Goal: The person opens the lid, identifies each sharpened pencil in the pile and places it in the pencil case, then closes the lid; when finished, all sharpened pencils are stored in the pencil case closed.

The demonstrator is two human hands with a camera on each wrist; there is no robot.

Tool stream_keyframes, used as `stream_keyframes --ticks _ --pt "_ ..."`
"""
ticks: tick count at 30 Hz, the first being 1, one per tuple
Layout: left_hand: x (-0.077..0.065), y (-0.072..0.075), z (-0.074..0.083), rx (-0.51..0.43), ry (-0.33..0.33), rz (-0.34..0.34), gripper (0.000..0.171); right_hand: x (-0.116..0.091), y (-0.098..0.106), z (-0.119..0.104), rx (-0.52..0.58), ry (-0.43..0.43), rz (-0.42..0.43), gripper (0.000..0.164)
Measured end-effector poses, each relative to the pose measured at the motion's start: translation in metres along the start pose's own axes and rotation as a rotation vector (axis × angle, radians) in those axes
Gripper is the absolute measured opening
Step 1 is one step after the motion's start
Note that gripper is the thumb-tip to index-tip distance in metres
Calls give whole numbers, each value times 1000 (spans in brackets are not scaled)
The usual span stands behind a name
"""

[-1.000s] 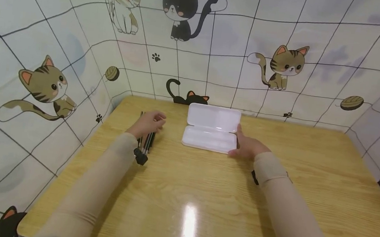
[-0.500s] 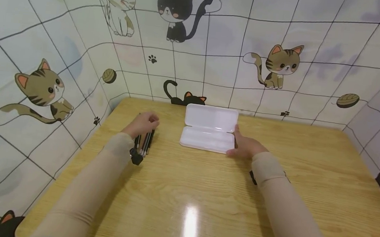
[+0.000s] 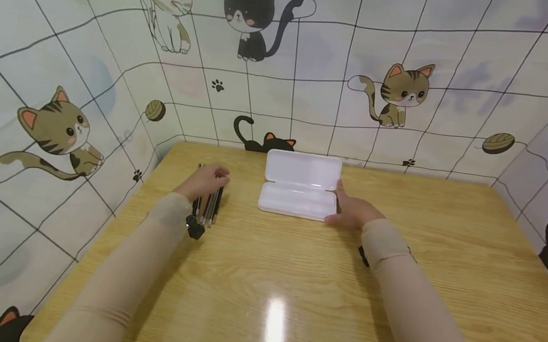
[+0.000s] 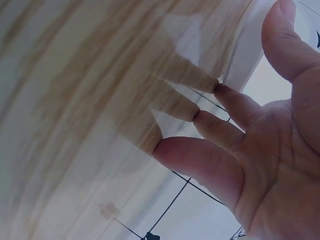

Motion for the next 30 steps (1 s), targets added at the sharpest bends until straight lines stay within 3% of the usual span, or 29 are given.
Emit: stream_keyframes --ticks 13,24,30 --pt "7 -4 -8 -42 -4 -59 48 4 -2 5 -8 -24 -12 115" --pt "10 -19 -5 53 -84 -107 41 2 -2 5 -18 -18 -10 115" --pt "13 -28 -8 95 -127 -120 50 3 -3 6 -15 -21 -16 116"
Point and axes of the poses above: each hand's wrist, its own x-axis towards the middle knuckle, its own y-axis out of the back of the hand, z = x × y, the point moved 3 cm from there along x, towards the middle knuckle, and after that the axes turned 14 degrees about z, right-handed, at the moved point
